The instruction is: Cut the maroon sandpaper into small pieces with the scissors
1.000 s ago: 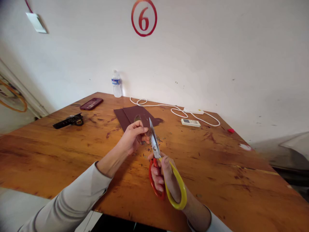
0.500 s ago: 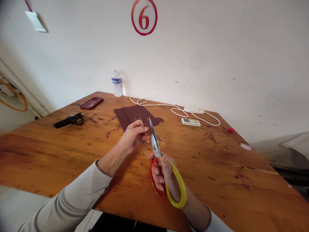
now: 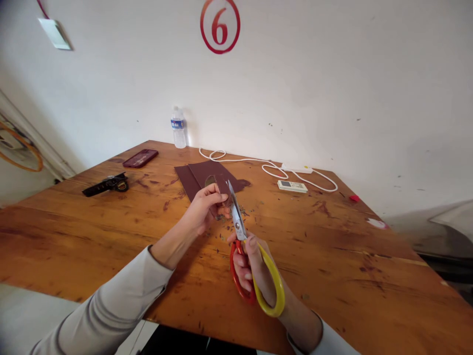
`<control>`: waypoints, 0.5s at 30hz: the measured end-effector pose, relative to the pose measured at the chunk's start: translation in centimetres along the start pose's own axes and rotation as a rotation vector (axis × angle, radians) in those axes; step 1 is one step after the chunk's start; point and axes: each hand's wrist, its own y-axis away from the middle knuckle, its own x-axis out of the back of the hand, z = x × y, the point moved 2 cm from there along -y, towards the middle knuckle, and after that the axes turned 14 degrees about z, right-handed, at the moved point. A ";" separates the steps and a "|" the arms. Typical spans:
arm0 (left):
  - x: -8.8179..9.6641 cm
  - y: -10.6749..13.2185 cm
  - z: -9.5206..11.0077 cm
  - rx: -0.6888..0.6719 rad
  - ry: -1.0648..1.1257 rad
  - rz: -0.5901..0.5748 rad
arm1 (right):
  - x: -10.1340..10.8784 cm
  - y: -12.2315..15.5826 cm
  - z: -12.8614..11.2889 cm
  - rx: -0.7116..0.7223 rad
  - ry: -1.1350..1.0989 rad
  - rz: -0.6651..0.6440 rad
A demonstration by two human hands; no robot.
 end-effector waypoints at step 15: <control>0.7 -0.7 -1.2 -0.053 0.044 0.143 | -1.3 0.3 -0.5 0.070 -0.030 -0.001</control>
